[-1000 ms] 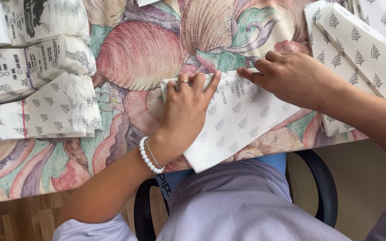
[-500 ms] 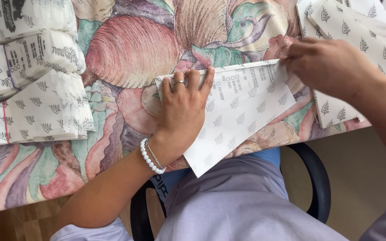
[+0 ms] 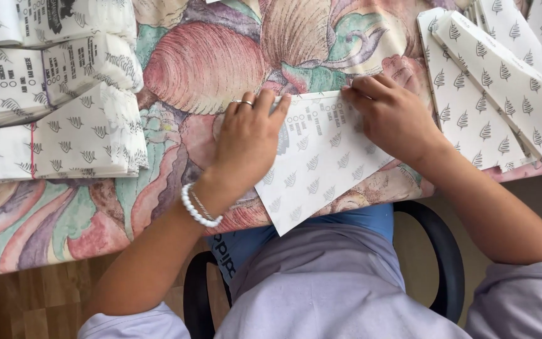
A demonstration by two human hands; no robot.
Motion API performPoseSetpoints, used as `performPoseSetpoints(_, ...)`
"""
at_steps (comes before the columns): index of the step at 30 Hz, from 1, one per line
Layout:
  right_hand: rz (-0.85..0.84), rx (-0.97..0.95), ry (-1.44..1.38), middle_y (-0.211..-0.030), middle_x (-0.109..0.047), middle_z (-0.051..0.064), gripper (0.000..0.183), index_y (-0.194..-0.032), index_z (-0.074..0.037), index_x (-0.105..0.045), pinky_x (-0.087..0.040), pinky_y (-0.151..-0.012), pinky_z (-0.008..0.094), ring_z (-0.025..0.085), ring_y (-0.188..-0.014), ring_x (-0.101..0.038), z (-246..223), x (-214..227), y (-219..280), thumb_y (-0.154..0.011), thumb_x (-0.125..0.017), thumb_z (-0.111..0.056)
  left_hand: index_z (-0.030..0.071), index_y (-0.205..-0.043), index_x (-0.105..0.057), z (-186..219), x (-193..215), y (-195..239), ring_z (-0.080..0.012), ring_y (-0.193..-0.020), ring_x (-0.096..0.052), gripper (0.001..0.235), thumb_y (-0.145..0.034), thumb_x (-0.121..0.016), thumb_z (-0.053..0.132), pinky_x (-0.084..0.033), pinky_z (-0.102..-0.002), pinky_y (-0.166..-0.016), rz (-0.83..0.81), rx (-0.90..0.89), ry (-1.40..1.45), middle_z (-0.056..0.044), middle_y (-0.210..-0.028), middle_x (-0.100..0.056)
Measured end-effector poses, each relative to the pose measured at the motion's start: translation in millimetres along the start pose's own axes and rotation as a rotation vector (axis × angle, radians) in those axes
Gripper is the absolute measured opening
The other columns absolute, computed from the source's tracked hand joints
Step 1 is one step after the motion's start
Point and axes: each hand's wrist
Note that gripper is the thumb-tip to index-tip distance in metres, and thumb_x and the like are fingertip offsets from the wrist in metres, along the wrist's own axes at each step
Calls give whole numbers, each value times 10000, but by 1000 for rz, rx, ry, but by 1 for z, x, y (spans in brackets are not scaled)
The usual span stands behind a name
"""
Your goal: Folding and cutting printed paper sheets to create packaging wraps.
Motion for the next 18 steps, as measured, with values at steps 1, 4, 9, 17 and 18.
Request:
performPoseSetpoints(1,2,4,0,-1072,-594,36,218,-1117,-83,-710,-583,-880,323,239,-1026,-673,-1,-1,-2,-1004,-527,-43,81,-1301,-686,-4,6,1,-325,-915,-569,474,-837,-611,18,-477,-454,-709,2,3,-2,-134,-1058,-550)
performPoseSetpoints(4,6,2,9,-1068,-592,39,240,-1100,-87,-698,-579,-865,338,238,-1004,-673,-7,5,-4,-922,-544,-40,47,-1221,-709,-3,39,4,-302,-943,-584,431,-802,-617,13,-512,-428,-748,-72,5,153,-112,-1038,-557)
performPoseSetpoints(9,7,-26,-48,-1067,-636,88,273,-1056,-59,-746,-555,-950,341,278,-1019,-688,-7,0,-5,-854,-572,3,-26,-1220,-671,9,90,-4,-343,-945,-645,258,-968,-688,29,-518,-460,-852,299,-53,494,-121,-976,-627)
performPoseSetpoints(17,-19,-17,-8,-1061,-667,69,278,-1046,-82,-779,-547,-1006,322,234,-1030,-715,-16,15,-17,-844,-596,-23,-39,-1213,-650,8,138,34,-348,-981,-654,232,-988,-660,16,-539,-454,-888,362,33,442,-145,-1018,-636)
performPoseSetpoints(18,-28,-41,35,-1029,-683,59,260,-1022,-92,-801,-541,-1036,294,206,-1024,-728,-19,29,-15,-862,-608,-26,-40,-1212,-647,10,140,37,-348,-986,-655,228,-991,-657,14,-542,-453,-893,366,37,448,-148,-1023,-637)
Point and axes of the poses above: each hand's wrist, its own y-axis away from the middle knuckle, its own x-axis out of the back of the hand, z = x × y
